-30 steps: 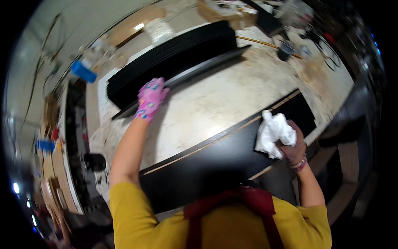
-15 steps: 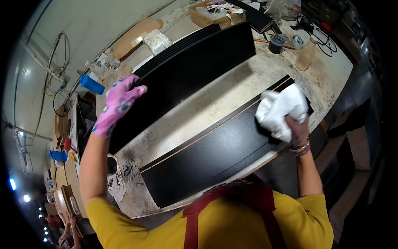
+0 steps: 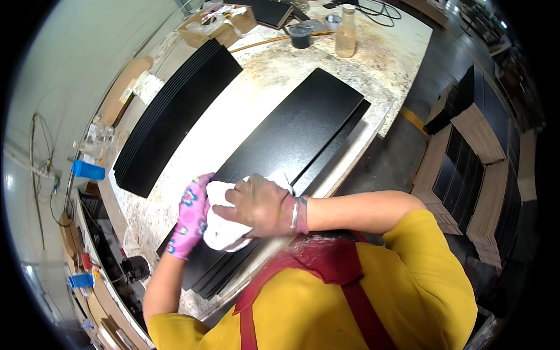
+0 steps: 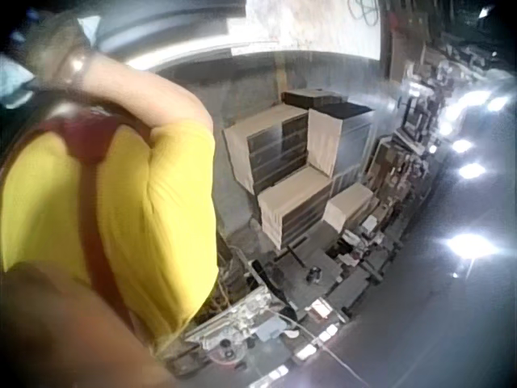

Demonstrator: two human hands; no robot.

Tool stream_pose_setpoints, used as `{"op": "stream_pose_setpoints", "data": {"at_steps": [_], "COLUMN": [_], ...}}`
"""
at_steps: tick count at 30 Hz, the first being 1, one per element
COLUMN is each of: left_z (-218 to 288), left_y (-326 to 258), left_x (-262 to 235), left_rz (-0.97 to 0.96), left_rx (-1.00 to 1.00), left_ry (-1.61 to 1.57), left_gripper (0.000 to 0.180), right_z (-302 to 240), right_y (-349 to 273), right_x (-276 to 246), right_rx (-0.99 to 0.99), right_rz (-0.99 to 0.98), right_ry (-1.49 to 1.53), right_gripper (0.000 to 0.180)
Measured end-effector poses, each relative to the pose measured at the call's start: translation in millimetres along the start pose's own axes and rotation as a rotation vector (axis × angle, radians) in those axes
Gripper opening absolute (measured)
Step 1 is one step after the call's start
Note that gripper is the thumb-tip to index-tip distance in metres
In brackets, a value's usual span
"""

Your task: The person wipes black rectangular furniture panels one by one with a white cloth, moving each finished panel from a stack on the workbench to another stack.

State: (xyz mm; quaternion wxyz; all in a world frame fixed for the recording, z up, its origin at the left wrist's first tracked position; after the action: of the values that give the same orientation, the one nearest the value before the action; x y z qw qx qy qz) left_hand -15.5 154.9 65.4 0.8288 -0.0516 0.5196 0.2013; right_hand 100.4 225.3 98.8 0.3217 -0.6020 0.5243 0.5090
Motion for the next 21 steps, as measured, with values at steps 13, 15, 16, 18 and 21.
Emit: {"op": "stream_pose_setpoints", "data": {"at_steps": [13,15,16,18,21], "left_z": [-4,-1,-4,-10,-7], "left_y": [-5,0,3,-2,-9], "left_x": [7,5,8,7,-2], "left_rz": [0.085,0.096,0.046,-0.01,0.069], "left_rx": [-0.14,-0.115,-0.158,-0.232,-0.039], "left_ry": [0.13,0.128,0.13,0.148,0.098], "left_gripper": [0.038,0.038,0.038,0.039,0.038], "right_z": [217,161,151,136,329], "right_y": [-150,-117,-96,-67,-171], "right_x": [-143,-103,-82,-24,-81], "right_rx": [0.747,0.33,0.323,0.279,1.025], "right_rz": [0.686,0.767,0.524,0.04,0.134], "right_ry": [0.055,-0.263,-0.224,-0.103,-0.229], "right_gripper": [0.049,0.056,0.058,0.062,0.052]}}
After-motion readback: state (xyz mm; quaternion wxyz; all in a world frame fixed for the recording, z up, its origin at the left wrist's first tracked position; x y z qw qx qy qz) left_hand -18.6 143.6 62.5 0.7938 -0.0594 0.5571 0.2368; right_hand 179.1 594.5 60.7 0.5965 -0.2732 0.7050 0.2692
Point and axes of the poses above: each hand's wrist, its own y-axis towards the middle knuckle, its own x-axis out of the palm, z = x × y, the point moved 8 cm from there along y, towards the middle knuckle, and after that the axes turned 1 degree about -x, right-handed, at the moved point
